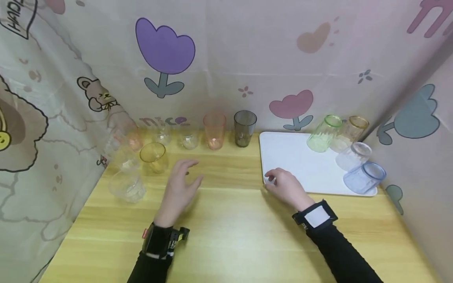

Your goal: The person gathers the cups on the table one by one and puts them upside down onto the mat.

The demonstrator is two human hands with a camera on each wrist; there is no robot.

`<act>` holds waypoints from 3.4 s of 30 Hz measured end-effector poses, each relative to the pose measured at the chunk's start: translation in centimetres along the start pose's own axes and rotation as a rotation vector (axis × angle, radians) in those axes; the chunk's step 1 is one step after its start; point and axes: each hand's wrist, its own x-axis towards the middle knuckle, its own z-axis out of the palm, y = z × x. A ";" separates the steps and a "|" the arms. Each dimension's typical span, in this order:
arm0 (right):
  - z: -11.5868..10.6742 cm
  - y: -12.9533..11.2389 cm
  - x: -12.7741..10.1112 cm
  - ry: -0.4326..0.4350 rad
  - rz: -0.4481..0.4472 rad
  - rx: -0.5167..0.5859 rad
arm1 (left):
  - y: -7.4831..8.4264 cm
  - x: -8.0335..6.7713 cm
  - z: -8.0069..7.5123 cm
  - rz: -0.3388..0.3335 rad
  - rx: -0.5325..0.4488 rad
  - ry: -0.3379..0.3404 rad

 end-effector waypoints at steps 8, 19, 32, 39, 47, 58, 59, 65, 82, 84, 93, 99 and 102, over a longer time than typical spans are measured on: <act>0.8 0.2 -0.5 0.055 -0.033 -0.084 | -1.8 -1.5 -3.1 0.128 0.026 0.287; 0.7 -0.3 -0.1 0.039 -0.019 -0.093 | -5.1 -4.3 -7.6 0.058 0.041 0.556; 0.9 -0.2 -0.5 0.009 0.034 -0.094 | -8.0 -6.5 -8.9 -0.613 -0.173 0.473; 1.3 -0.2 -0.7 0.021 0.033 -0.085 | -9.4 -6.5 -8.9 -0.784 -0.254 0.416; 1.3 -0.3 -0.5 0.054 0.012 -0.089 | -10.1 -6.2 -8.6 -0.781 -0.236 0.452; 1.3 -0.4 -0.6 0.049 0.020 -0.100 | -9.7 -6.2 -8.5 -0.798 -0.275 0.490; 1.2 -0.4 -0.6 0.045 0.023 -0.100 | -9.6 -6.2 -8.5 -0.805 -0.279 0.498; 1.2 -0.3 -0.6 0.047 0.017 -0.089 | -8.8 -5.9 -8.4 -0.834 -0.353 0.517; 1.2 -0.9 -1.2 0.165 -0.102 0.098 | -4.0 -4.2 -6.3 -0.719 -1.131 0.592; 1.1 -1.6 -1.3 0.193 -0.139 0.161 | -3.2 -3.8 -5.7 -0.700 -1.185 0.557; 1.4 -5.1 -1.6 0.306 -0.318 0.393 | -0.6 -2.5 -1.6 -0.649 -1.400 0.298; 2.2 -7.0 -1.8 0.319 -0.384 0.479 | 0.8 -1.9 1.1 -0.663 -1.470 0.163; 2.6 -7.7 -1.8 0.335 -0.415 0.482 | 1.4 -1.5 2.3 -0.691 -1.493 0.117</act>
